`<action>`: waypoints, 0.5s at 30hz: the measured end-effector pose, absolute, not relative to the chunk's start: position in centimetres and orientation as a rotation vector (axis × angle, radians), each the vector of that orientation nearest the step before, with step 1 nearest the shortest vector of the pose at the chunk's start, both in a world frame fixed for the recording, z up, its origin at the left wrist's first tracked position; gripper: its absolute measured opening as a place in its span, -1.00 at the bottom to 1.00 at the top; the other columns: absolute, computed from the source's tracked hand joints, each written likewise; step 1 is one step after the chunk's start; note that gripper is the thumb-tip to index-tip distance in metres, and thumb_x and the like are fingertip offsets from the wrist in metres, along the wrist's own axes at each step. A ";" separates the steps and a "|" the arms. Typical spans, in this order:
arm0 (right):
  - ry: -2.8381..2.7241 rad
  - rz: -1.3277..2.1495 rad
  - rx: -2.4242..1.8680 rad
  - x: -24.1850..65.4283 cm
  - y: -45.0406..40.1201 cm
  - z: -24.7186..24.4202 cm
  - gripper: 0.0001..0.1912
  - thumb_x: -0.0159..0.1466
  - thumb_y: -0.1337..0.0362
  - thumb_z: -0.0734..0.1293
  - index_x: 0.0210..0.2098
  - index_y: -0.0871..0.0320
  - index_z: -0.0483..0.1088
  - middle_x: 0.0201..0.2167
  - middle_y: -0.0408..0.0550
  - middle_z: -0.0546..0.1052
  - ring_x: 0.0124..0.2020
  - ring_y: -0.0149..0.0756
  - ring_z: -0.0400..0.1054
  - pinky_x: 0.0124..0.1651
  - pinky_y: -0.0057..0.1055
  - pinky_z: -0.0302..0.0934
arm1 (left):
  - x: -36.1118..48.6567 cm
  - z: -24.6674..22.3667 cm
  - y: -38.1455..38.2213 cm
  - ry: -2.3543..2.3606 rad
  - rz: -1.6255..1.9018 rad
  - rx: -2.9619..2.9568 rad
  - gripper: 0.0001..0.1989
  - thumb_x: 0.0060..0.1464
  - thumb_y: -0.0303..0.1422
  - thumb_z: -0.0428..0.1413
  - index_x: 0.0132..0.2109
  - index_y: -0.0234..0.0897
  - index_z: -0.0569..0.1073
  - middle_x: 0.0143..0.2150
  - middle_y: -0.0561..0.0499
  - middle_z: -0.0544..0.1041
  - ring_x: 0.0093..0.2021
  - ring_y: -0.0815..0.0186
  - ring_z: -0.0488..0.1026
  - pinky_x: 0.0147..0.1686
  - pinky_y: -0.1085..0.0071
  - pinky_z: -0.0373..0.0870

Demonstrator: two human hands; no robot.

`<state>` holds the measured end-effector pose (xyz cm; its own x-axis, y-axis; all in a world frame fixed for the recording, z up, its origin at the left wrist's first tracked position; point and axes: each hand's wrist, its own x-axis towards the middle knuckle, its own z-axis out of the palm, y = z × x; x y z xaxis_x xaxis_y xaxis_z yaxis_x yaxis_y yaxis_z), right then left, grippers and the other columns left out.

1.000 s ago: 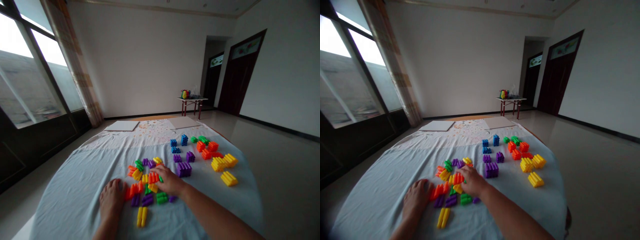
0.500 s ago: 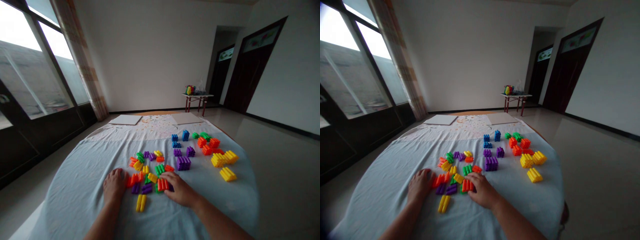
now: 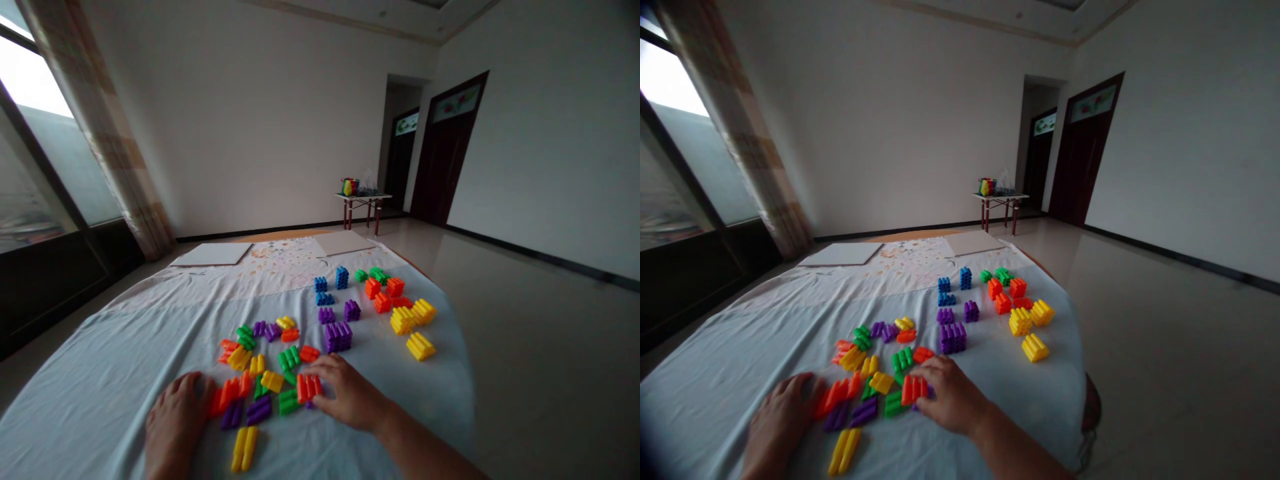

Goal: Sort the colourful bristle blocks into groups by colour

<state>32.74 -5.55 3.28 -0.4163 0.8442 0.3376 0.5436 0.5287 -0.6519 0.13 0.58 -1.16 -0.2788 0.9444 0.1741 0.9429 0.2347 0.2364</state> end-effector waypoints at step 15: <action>-2.130 0.483 -1.419 40.2 -5.9 1.9 -0.53 0.05 0.44 0.28 -0.02 0.13 0.40 -0.04 -0.03 0.45 0.00 -0.25 0.25 0.12 -0.34 0.09 | -2.1 -3.9 2.6 2.496 0.404 1.875 -0.34 0.07 0.02 -0.47 -0.03 -0.22 0.34 0.09 -0.23 0.36 0.04 0.02 0.31 -0.02 0.13 0.21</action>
